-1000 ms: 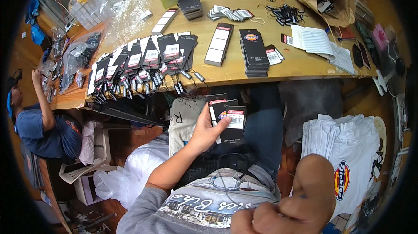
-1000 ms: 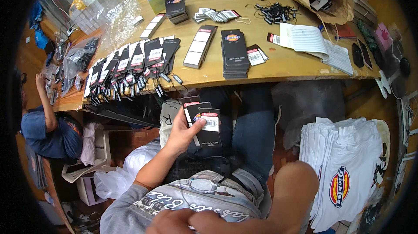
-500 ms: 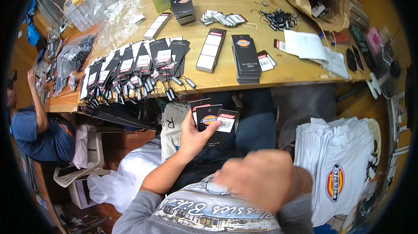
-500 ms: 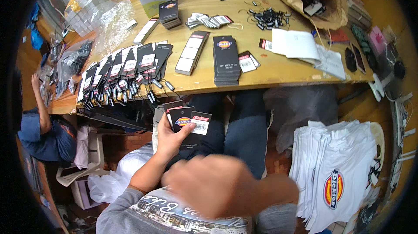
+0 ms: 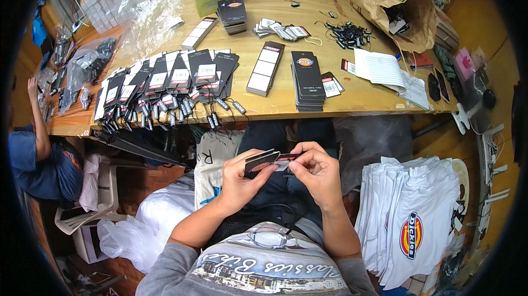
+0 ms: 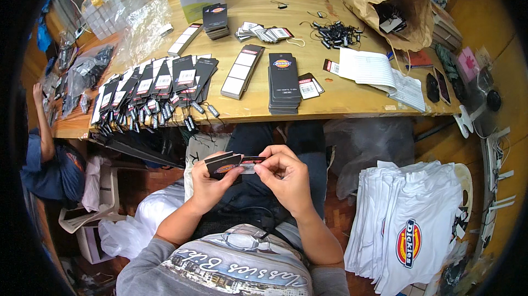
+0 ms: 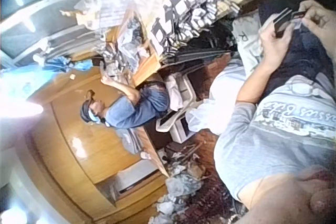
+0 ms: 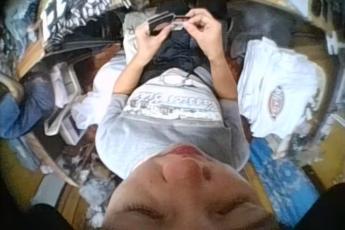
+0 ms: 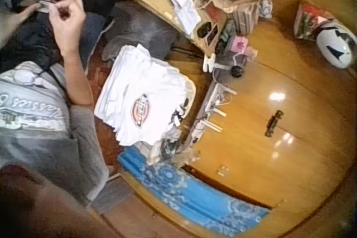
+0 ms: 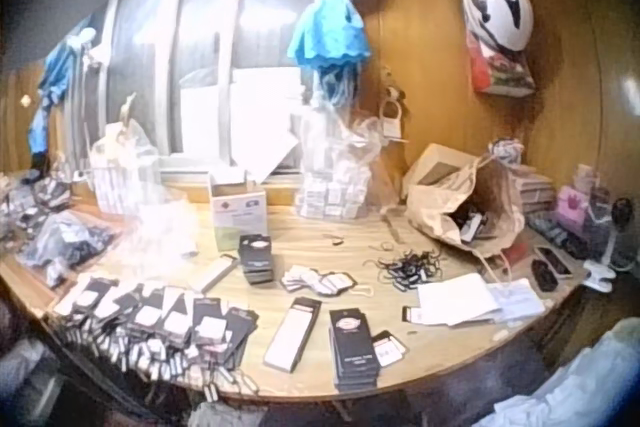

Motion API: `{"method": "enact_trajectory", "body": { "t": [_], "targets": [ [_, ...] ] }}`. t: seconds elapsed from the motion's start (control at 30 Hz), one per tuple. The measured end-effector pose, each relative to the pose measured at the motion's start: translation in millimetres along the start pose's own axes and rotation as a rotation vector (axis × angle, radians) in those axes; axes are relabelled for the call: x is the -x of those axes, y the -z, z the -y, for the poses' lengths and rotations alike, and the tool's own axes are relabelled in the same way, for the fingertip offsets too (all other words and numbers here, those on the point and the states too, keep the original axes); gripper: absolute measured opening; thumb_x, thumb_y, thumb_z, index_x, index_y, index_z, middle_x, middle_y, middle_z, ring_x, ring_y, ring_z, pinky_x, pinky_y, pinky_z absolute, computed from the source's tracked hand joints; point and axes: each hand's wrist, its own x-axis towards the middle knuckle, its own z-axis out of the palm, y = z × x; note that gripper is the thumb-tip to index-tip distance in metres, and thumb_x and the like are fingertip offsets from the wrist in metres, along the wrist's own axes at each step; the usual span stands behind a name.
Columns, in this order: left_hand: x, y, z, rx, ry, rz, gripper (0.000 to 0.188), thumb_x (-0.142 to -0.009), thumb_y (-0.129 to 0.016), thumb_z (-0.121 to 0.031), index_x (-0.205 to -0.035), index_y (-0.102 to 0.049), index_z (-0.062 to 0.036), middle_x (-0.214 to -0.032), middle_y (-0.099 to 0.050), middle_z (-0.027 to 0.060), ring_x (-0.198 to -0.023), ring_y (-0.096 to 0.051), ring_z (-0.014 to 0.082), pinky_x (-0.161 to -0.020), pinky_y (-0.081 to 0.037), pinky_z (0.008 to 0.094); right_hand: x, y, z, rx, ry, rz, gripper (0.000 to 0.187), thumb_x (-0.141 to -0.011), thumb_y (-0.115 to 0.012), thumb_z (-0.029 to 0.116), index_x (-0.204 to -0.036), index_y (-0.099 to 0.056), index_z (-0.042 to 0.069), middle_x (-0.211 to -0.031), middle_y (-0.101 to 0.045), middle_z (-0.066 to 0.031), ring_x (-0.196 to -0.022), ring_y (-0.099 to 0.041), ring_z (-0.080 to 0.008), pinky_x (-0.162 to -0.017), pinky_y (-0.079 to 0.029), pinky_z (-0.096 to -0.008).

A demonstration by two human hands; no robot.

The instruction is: The person sits on the floor and repeatedly picks up small black tags and plastic fasteners from a table. They thread the fasteners through the tags and place the completed items into a pile.

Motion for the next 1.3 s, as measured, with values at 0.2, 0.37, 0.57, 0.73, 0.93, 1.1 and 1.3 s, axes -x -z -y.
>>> {"method": "enact_trajectory", "body": {
  "t": [0.2,0.37,0.57,0.73,0.93,1.1,1.3],
  "targets": [
    [0,-1,4,0.003,-0.131,0.036,0.016,-0.066,-0.060,0.007,-0.081,-0.059,0.0022,-0.077,-0.060,0.0107,-0.066,-0.059,0.0171,-0.057,-0.046,0.0238,1,0,-2,-0.088,-0.024,0.022,0.004,-0.072,-0.058,-0.002,-0.072,-0.054,-0.002,-0.088,-0.051,-0.0094,-0.063,-0.046,-0.0061,-0.054,-0.039,-0.0166],
    [1,-2,5,0.010,-0.127,0.037,0.017,-0.066,-0.059,0.007,-0.083,-0.058,0.0023,-0.078,-0.059,0.0111,-0.067,-0.059,0.0180,-0.058,-0.046,0.0242,0,2,0,-0.138,-0.098,0.071,0.004,-0.073,-0.057,-0.002,-0.073,-0.053,-0.002,-0.089,-0.051,-0.0108,-0.062,-0.047,-0.0067,-0.053,-0.039,-0.0164],
    [-2,0,4,0.084,-0.058,0.123,0.019,-0.067,-0.058,0.007,-0.086,-0.059,0.0020,-0.082,-0.059,0.0109,-0.072,-0.058,0.0171,-0.062,-0.046,0.0241,2,-3,2,-0.194,-0.126,0.013,0.004,-0.073,-0.057,-0.002,-0.073,-0.053,-0.002,-0.087,-0.052,-0.0112,-0.058,-0.048,-0.0069,-0.055,-0.042,-0.0175],
    [1,-3,7,0.109,-0.058,0.120,0.021,-0.067,-0.058,0.007,-0.087,-0.059,0.0014,-0.084,-0.058,0.0102,-0.071,-0.058,0.0174,-0.061,-0.045,0.0243,1,-1,2,-0.164,-0.145,0.031,0.004,-0.073,-0.056,-0.003,-0.073,-0.052,-0.002,-0.085,-0.053,-0.0107,-0.058,-0.048,-0.0069,-0.055,-0.041,-0.0173],
    [-2,-1,6,0.030,-0.136,0.180,0.023,-0.064,-0.058,0.009,-0.086,-0.059,0.0015,-0.082,-0.057,0.0110,-0.070,-0.058,0.0207,-0.060,-0.045,0.0255,0,0,-8,-0.217,-0.080,0.039,0.005,-0.074,-0.056,-0.003,-0.074,-0.052,-0.002,-0.084,-0.052,-0.0099,-0.060,-0.048,-0.0070,-0.054,-0.040,-0.0172],
    [-2,2,12,0.128,0.003,0.299,0.022,-0.071,-0.054,0.004,-0.093,-0.055,0.0014,-0.093,-0.054,0.0113,-0.081,-0.055,0.0194,-0.066,-0.043,0.0255,0,-2,-17,-0.128,0.015,-0.016,0.005,-0.075,-0.056,-0.002,-0.075,-0.051,-0.001,-0.083,-0.052,-0.0074,-0.061,-0.047,-0.0068,-0.054,-0.040,-0.0171],
    [7,-4,11,0.268,0.050,0.352,0.028,-0.084,-0.038,-0.009,-0.110,-0.043,0.0017,-0.107,-0.046,0.0143,-0.095,-0.044,0.0158,-0.077,-0.035,0.0259,-2,4,-16,0.180,0.253,-0.135,0.006,-0.071,-0.059,-0.002,-0.071,-0.053,-0.001,-0.081,-0.053,-0.0049,-0.060,-0.048,-0.0058,-0.051,-0.038,-0.0160]
  ]
}}
